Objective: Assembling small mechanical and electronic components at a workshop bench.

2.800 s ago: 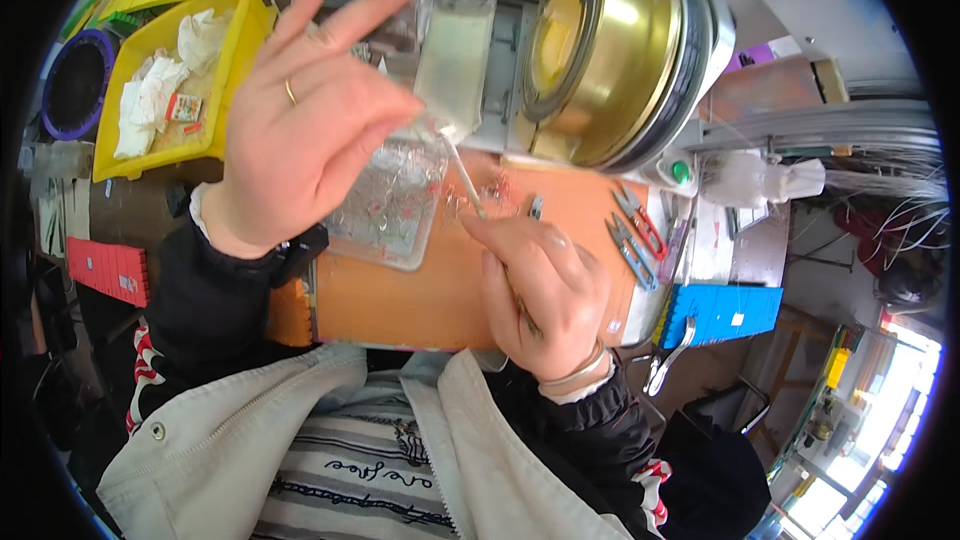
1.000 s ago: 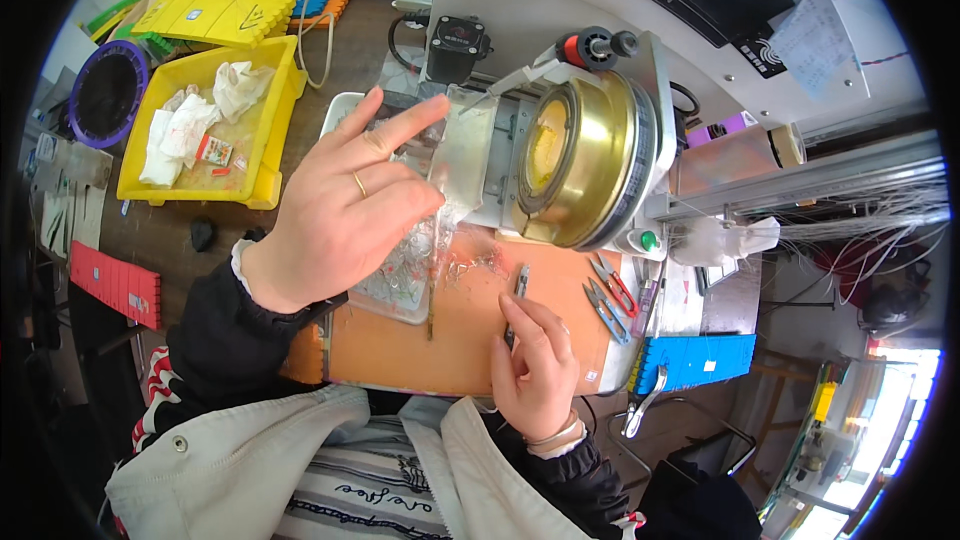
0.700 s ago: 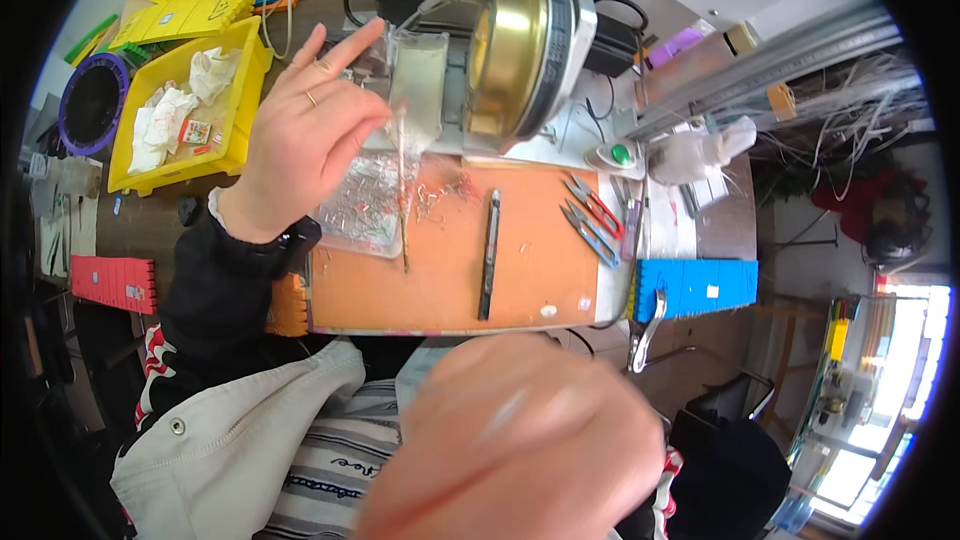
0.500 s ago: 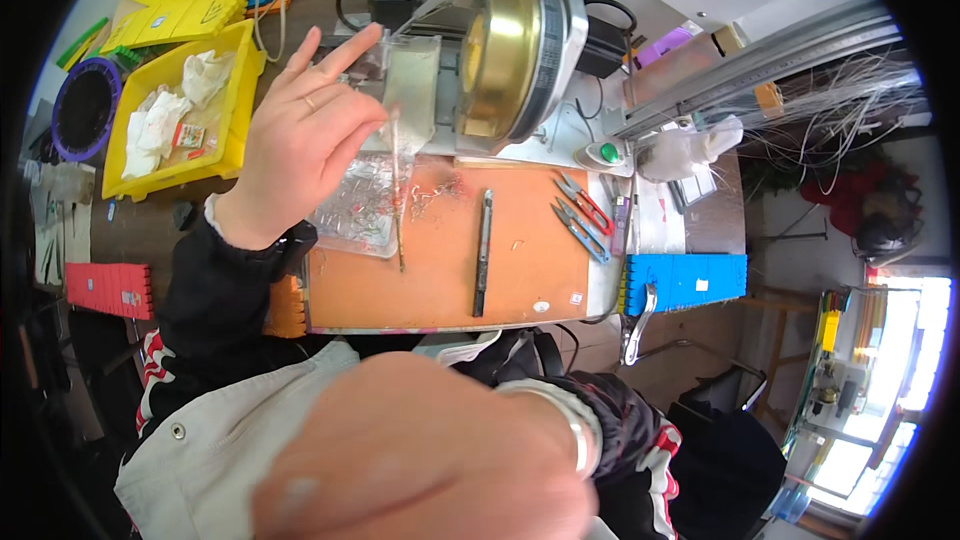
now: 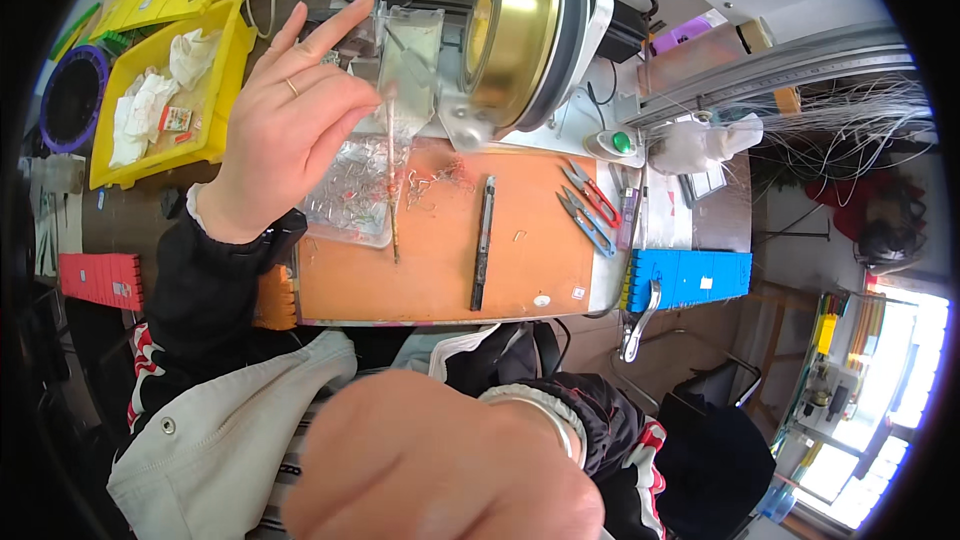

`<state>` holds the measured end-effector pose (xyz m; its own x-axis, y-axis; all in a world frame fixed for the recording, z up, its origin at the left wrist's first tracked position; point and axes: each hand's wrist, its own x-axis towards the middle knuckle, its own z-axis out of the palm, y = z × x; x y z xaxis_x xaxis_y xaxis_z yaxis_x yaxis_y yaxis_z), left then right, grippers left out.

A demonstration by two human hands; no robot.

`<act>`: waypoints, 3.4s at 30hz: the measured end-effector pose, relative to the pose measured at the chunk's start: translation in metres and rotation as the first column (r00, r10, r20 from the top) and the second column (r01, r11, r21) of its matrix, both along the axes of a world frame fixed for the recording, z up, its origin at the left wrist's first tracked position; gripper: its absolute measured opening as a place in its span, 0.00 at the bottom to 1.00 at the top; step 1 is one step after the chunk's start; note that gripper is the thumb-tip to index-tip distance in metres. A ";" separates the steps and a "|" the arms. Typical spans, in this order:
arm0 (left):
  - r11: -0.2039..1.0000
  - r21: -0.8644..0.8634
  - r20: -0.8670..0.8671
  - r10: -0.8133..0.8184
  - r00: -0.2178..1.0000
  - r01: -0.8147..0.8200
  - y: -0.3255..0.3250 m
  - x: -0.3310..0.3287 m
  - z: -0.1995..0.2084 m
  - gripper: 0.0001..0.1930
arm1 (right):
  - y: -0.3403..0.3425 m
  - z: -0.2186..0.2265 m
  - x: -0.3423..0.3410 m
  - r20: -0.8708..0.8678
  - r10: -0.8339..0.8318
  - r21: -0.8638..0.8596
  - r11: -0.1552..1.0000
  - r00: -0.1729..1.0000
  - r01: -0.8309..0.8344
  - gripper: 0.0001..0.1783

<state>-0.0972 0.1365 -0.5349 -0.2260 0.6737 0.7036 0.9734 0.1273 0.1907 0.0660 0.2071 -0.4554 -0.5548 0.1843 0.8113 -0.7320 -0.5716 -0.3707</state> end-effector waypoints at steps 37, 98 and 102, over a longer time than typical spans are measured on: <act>0.999 0.004 0.075 -0.039 0.996 0.039 -0.007 -0.003 -0.002 0.07 | 0.056 -0.060 0.039 0.346 -0.485 0.618 0.762 0.803 0.194 0.07; 0.989 -0.150 0.091 0.014 0.996 0.000 -0.003 -0.002 0.001 0.04 | 0.086 -0.144 0.083 0.069 -0.888 0.970 0.167 0.454 0.178 0.05; 0.987 -0.158 0.097 0.017 0.995 -0.002 -0.007 -0.002 0.004 0.04 | 0.085 -0.144 0.080 0.070 -0.880 0.969 0.172 0.470 0.178 0.05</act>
<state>-0.0990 0.1297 -0.5312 -0.2955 0.7719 0.5630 0.9495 0.1723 0.2621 0.1465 0.2916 -0.5990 -0.9294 0.1606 0.3324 -0.1250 0.7102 -0.6928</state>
